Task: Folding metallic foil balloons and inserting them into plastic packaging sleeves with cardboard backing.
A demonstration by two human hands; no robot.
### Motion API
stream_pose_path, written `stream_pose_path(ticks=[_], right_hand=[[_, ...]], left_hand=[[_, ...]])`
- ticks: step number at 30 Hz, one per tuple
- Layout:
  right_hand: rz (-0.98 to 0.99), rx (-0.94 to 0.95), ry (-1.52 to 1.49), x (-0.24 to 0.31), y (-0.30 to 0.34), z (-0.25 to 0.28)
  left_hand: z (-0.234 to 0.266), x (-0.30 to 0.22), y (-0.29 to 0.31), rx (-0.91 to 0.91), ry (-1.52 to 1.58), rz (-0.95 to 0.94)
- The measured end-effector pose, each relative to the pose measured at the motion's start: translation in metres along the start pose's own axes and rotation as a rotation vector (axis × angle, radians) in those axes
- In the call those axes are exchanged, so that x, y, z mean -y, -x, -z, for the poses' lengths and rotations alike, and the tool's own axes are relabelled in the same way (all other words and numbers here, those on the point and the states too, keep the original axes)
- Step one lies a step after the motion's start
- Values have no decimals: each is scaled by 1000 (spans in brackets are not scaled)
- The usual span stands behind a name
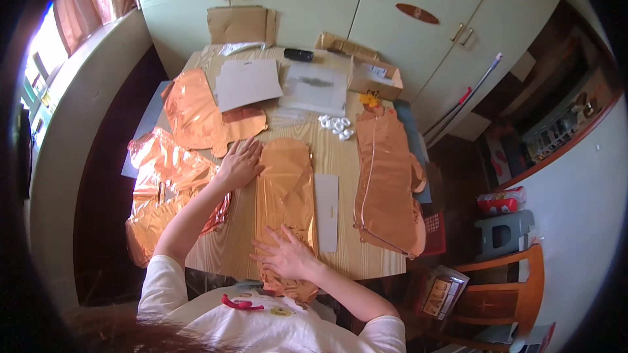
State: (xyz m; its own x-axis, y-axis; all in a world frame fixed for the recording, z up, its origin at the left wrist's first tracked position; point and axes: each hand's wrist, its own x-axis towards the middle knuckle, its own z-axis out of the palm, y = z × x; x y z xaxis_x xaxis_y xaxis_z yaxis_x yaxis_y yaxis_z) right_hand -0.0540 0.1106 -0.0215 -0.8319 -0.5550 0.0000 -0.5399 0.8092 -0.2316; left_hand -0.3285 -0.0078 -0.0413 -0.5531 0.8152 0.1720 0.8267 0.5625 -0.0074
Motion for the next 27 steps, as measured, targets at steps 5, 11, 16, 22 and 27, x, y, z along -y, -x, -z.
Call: stream_pose_path(ticks=[5,11,16,22,27], right_hand=[[7,43,81,1,1,-2],[-20,-158,-26,-2,18,14],[-263,-347,-28,-31,80,26],[-338,-132,-20,-27,126,11],[-347,-114,19,-7,135,12]], left_hand=[[21,-5,-24,-266,100,17],[47,-64,17,-103,284,-183],[59,-87,98,15,388,-210],[53,-101,142,157,255,-422],[52,-104,142,180,199,-427]])
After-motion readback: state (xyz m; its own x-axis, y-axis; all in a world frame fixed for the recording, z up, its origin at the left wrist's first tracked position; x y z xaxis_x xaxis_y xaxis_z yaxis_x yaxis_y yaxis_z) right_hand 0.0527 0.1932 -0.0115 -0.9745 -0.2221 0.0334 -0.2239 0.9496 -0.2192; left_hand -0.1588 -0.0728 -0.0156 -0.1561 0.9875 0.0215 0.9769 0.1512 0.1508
